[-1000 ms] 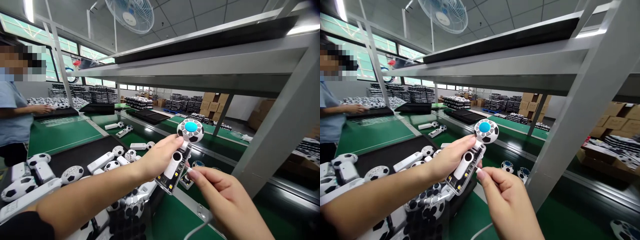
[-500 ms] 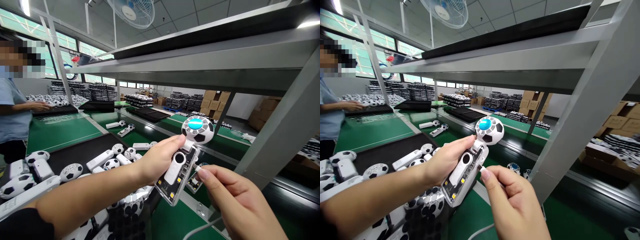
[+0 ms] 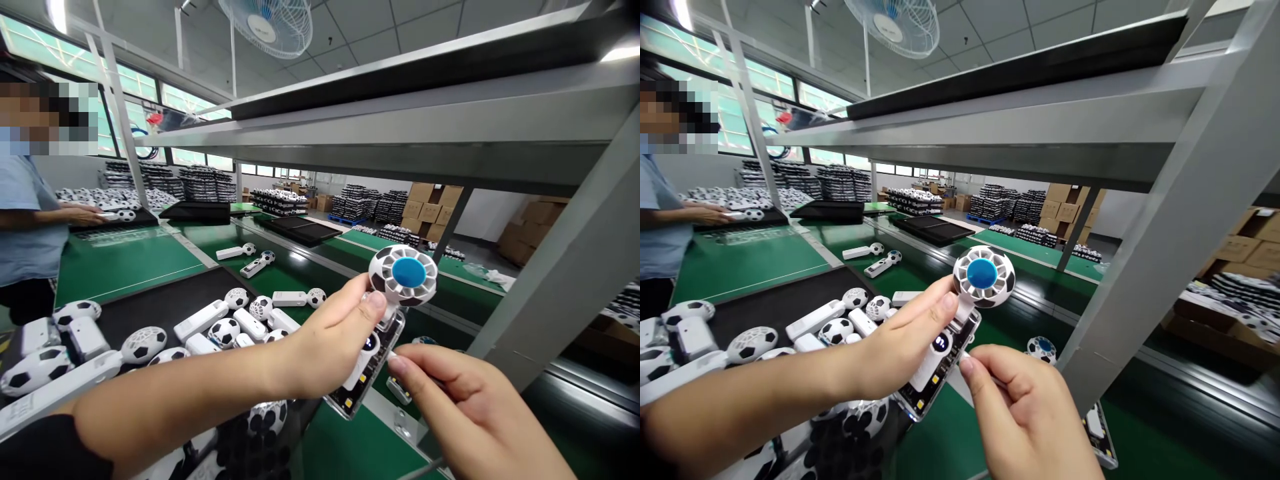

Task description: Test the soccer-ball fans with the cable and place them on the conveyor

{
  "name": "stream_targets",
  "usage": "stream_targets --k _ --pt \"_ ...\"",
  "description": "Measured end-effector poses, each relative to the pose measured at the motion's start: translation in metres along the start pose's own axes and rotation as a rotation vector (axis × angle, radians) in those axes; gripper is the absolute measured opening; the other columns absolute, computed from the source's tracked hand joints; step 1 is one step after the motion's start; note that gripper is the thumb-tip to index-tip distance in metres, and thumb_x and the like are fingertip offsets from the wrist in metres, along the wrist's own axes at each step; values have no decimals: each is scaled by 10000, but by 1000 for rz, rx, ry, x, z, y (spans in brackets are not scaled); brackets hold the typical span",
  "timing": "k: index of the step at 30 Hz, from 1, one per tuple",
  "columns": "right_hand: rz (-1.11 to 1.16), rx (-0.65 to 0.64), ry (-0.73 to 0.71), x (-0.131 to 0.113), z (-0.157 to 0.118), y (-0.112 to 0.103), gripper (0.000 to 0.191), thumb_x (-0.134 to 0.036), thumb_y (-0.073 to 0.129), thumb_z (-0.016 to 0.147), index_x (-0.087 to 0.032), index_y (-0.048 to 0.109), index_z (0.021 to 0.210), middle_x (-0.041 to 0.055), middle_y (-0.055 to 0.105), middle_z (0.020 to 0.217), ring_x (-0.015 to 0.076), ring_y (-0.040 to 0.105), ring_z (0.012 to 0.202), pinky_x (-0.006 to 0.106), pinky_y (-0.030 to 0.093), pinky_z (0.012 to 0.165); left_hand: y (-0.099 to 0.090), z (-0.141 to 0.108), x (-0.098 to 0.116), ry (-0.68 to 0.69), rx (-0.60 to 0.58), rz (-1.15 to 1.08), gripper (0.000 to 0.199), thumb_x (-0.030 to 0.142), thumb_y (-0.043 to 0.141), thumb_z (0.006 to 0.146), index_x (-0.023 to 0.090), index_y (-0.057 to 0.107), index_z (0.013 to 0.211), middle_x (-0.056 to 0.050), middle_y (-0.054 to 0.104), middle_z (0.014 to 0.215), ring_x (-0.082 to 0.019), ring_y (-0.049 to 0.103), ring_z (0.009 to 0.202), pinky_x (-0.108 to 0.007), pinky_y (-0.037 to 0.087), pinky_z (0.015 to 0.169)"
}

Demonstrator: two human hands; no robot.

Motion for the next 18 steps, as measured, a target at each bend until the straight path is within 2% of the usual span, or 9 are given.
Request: stream_targets --k 6,14,16,18 --pt "47 -37 11 0 3 2 471 -591 383 932 -203 557 730 -10 424 677 164 375 641 293 332 569 -1 0 5 -42 -36 42 409 335 360 1025 201 490 1389 -39 560 1389 -186 496 1276 -278 353 1095" --pt "103 -42 19 6 2 -1 456 -594 427 915 -215 601 730 1 489 688 170 409 649 281 371 570 -5 2 5 -11 -43 35 385 305 369 1022 211 520 1362 -26 563 1378 -173 482 1289 -259 339 1105" --pt "78 -34 14 3 2 0 455 -592 422 916 -217 595 726 8 526 701 175 439 654 282 395 574 -4 2 4 -32 -21 2 365 316 395 1013 209 549 1326 -31 617 1293 -182 495 1277 -265 358 1091" --pt "38 14 -5 -3 2 2 453 -589 414 920 -218 580 720 11 555 698 181 476 654 283 420 583 -2 2 2 -91 9 -73 336 344 430 997 200 592 1254 -37 694 1081 -198 580 1164 -281 433 1014"
Point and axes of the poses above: each hand's wrist, its own z-axis towards the middle knuckle, its own y-axis out of the palm, x = y × z, the point moved 3 cm from there along z, towards the middle knuckle
